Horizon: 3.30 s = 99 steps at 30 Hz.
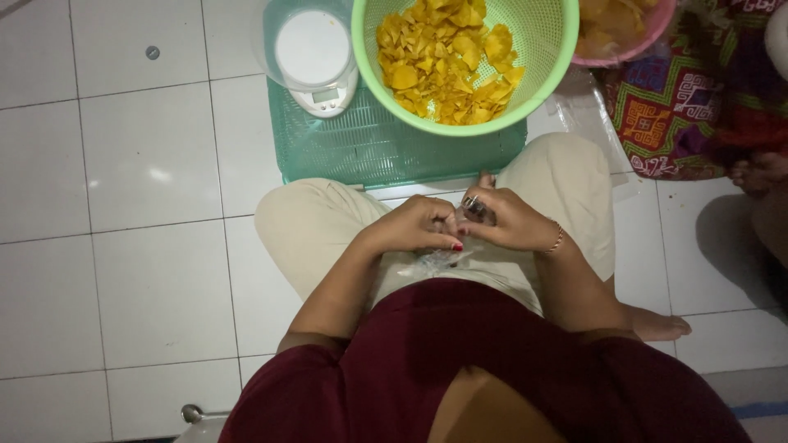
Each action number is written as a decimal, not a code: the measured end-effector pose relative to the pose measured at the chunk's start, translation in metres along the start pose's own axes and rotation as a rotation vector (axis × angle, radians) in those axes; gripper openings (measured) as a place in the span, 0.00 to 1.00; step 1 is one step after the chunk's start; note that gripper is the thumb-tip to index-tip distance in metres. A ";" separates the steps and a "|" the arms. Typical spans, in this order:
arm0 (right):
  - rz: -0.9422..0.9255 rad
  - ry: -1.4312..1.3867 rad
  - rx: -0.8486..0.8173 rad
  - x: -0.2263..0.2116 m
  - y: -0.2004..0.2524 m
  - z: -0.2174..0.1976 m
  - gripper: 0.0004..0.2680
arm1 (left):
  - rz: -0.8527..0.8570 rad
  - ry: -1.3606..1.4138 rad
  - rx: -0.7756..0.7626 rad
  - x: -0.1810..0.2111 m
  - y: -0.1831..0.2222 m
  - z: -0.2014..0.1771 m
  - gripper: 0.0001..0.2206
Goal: A person sitting on the floor uses metal tongs to transfer chips from a large green basket into small plastic bags.
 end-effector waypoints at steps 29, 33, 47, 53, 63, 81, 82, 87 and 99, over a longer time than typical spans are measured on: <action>0.187 -0.306 0.411 -0.004 0.003 -0.050 0.14 | -0.151 -0.027 -0.024 0.042 0.057 -0.093 0.09; 0.144 -0.554 0.479 0.026 -0.006 -0.045 0.15 | 0.439 0.498 -0.061 -0.034 0.081 -0.105 0.26; 0.165 -0.631 0.166 -0.035 -0.082 0.000 0.08 | 0.871 0.323 0.647 -0.007 -0.036 -0.025 0.41; 0.154 -0.412 0.361 0.046 -0.071 -0.004 0.11 | 0.800 0.204 0.797 0.001 -0.030 -0.032 0.36; 0.218 -0.728 0.361 0.032 -0.071 -0.017 0.07 | 0.836 -0.081 0.853 -0.011 -0.031 -0.032 0.35; -0.236 -1.249 -0.282 0.003 -0.084 -0.028 0.28 | 0.846 0.749 0.861 0.016 -0.036 -0.057 0.31; -0.232 -1.275 -0.291 0.003 -0.084 -0.028 0.28 | 0.791 0.747 0.880 0.015 -0.037 -0.054 0.32; -0.139 -1.336 -0.200 -0.005 -0.079 -0.025 0.23 | 0.601 0.743 0.948 0.001 -0.040 -0.048 0.30; -0.083 -1.314 -0.188 -0.022 -0.075 -0.024 0.12 | 0.567 0.857 1.097 -0.012 -0.034 -0.043 0.27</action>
Point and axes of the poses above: each hand's wrist, its own y-axis away from the middle knuckle, its own z-axis out of the palm, x = y × z, the point moved 1 cm from there along -y, towards the middle knuckle, and after that the axes turned 11 degrees about -x, right-handed, at the moved point
